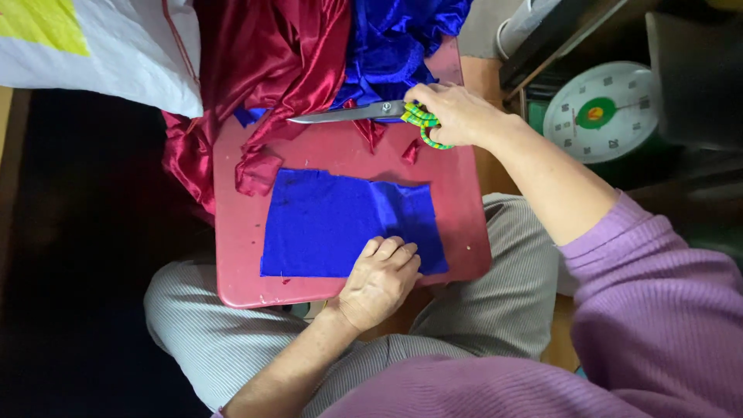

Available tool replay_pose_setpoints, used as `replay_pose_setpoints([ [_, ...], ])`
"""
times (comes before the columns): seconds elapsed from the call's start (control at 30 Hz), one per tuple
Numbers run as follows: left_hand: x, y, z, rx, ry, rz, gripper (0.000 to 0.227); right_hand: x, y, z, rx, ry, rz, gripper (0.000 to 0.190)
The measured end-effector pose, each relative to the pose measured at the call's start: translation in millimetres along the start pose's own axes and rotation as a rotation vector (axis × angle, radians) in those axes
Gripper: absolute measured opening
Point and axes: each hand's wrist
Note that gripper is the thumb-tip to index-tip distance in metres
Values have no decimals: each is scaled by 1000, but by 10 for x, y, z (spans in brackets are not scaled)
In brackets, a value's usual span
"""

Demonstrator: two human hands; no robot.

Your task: The person places a white paper template on a blue fabric and traces its outline with a black marker. They then use scissors to cut the blue fabric along the marked lines.

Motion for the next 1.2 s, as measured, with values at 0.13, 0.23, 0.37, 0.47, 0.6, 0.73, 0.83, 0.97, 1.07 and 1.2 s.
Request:
replay_pose_setpoints([
  [0.13, 31, 78, 16, 19, -41, -75, 8, -117, 150, -41, -204, 66, -10, 57],
  [0.23, 65, 117, 55, 37, -60, -164, 7, -390, 266, -148, -326, 75, 26, 55],
  [0.37, 37, 54, 69, 7, -16, -110, 6, -1034, 401, -468, -7, -179, 74, 43],
  [0.47, 88, 107, 84, -47, 21, 3, 19, -1748, 632, -1124, 748, -592, 101, 20],
  [0.6, 68, 78, 48, -117, 74, 91, 17, -3039, -91, -1214, 1243, -226, 266, 49],
  [0.73, 45, 45, 28, -241, 139, 93, 6, -4302, -1045, -1570, 1681, -1132, 176, 44],
  [0.83, 52, 67, 20, -265, 147, 112, 7, -4614, -1019, -1918, 1811, -1303, 214, 61],
  [0.97, 33, 48, 24, -263, 181, 116, 11, -4575, -840, -1894, 859, -889, -314, 45],
  [1.07, 50, 55, 44, -282, 194, 144, 12, -4029, -496, -2212, 1748, -1500, 128, 59],
  [1.2, 30, 51, 29, -294, 190, 129, 12, -4278, -995, -1812, 1851, -1461, 71, 64],
])
Point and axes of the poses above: each hand's wrist, its own x-axis towards the middle knuckle, its own y-axis out of the back of the hand, z = x × y, and after that the axes turned 2 degrees about x, right-handed
